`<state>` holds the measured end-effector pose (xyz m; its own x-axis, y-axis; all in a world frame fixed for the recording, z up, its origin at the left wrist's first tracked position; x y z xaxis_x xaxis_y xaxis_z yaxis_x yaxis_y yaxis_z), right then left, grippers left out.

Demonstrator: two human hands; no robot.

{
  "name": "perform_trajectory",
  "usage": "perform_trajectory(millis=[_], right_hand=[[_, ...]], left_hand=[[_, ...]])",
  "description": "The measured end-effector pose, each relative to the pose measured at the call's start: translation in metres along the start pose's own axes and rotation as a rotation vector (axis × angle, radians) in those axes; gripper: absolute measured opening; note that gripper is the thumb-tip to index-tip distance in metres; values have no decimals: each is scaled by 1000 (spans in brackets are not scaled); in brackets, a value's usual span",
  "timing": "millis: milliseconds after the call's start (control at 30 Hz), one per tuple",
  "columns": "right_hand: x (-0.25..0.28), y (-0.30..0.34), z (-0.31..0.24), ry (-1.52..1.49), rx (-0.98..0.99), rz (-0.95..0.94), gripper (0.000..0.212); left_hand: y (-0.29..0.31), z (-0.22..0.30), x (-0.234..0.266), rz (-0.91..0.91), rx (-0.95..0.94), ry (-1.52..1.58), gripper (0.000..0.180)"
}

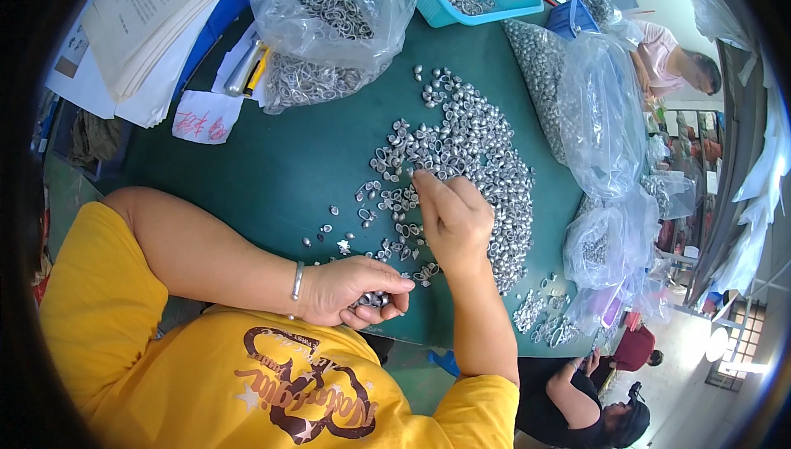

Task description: The person sorts small metal components from a pile on a workbench by hand, placing selected items into plastic bags and a tray.

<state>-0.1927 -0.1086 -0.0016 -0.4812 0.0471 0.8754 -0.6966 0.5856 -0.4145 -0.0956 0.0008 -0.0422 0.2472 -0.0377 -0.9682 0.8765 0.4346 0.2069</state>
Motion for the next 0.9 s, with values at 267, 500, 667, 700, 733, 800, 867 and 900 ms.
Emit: perform_trajectory(millis=[267,500,667,700,733,800,867,900], right_hand=[[9,5,-1,-510,-300,-15,9],[6,18,3,-2188,-541,-119,11],[-10,-4,-4,-661,-494,-310,7],[-14,-12,-11,-354,-218,-320,9],[-15,-16,-16,-244,-208,-328,11],[-21,-18,-16,-177,-195,-311,12],[-24,-18,-13,-72,-138,-284,12],[-25,-16,-10,-73,-135,-286,12]], left_hand=[[0,0,1,6,-9,-15,27],[-1,0,1,9,-4,-15,27],[0,0,1,4,0,-22,27],[0,0,1,2,1,-26,26],[0,1,0,2,2,-27,26],[0,1,0,-13,15,-26,26],[-1,0,1,-11,10,-24,26],[-1,0,1,-11,8,-23,26]])
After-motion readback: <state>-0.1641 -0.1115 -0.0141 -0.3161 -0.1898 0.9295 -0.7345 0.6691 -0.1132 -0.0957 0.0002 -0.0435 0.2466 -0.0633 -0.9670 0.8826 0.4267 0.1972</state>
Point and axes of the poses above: each hand's wrist, its own y-axis away from the middle knuckle, its own x-axis out of the back of the hand, z = x × y, the point moved 2 cm from there along -y, towards the middle knuckle, and after that the axes turned 7 degrees about -z, right-handed, at the moved point
